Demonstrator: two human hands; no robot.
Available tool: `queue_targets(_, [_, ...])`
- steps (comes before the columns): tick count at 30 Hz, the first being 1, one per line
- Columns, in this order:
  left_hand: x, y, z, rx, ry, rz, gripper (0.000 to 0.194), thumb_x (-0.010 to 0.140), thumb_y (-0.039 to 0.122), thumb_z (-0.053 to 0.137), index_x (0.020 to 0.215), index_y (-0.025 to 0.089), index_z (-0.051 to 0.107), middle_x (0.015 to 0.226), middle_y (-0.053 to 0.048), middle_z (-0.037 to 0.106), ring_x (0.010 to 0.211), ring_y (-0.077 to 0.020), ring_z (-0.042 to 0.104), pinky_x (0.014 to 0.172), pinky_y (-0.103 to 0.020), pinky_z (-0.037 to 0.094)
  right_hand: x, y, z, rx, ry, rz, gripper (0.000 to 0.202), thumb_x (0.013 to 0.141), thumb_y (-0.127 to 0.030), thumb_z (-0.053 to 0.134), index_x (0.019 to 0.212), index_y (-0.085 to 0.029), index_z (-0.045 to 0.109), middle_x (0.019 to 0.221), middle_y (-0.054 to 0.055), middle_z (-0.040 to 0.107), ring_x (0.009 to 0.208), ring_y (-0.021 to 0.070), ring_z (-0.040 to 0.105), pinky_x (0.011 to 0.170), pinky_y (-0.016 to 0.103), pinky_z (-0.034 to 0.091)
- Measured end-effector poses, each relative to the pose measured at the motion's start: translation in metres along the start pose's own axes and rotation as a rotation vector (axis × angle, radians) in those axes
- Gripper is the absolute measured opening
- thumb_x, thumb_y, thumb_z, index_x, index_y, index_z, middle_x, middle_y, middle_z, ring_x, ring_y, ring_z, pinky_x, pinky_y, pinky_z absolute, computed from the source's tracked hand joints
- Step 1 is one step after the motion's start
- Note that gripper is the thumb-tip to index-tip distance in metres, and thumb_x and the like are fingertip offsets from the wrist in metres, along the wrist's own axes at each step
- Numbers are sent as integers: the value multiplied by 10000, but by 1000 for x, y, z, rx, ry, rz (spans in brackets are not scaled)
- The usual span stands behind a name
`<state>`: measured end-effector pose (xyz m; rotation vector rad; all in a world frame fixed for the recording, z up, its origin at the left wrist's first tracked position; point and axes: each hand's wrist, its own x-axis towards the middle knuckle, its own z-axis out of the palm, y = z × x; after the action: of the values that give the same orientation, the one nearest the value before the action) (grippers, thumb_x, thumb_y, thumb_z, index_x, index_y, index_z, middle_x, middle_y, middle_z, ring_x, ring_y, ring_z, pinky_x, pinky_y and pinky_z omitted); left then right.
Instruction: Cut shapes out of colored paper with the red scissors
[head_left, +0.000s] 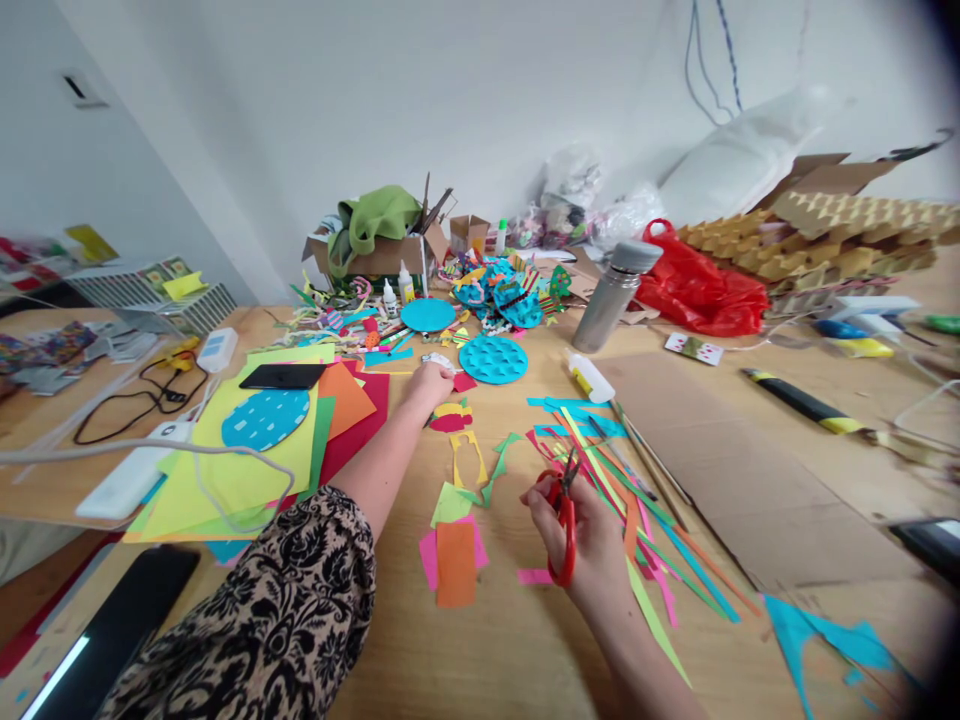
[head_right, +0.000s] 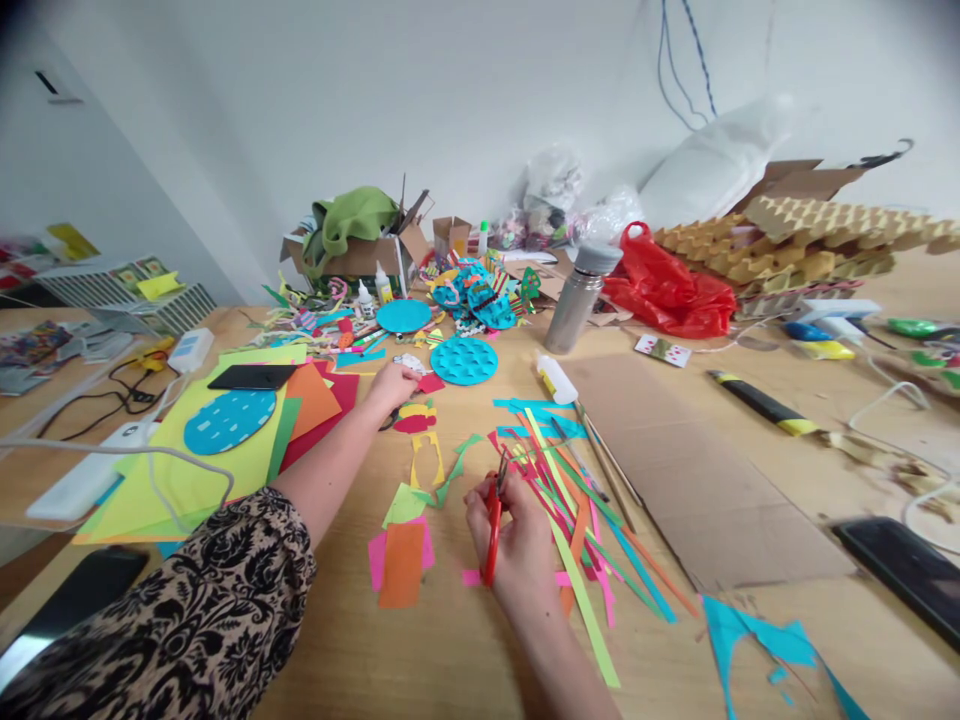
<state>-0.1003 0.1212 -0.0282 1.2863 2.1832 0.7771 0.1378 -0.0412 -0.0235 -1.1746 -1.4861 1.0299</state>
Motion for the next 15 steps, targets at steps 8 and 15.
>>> queue_targets(8, [-5,0,-17,79,30,-4,174,674,100,712,801,204,768,1046,-109,750,972,-259,681,796,-292,471,0,-3,-1,-8,-20,-27,119,795,-260,666,760,-200,568,721,7,599,641,164,559,615,271,449])
queue_targets(15, [5,-19,-24,-29,51,-34,109,741,212,681,805,199,768,799,-85,745,845,-245,694,712,-293,496,-1,-5,-1,-18,-20,-2,122,802,-270,666,774,-201,569,741,14,601,671,175,577,628,278,456])
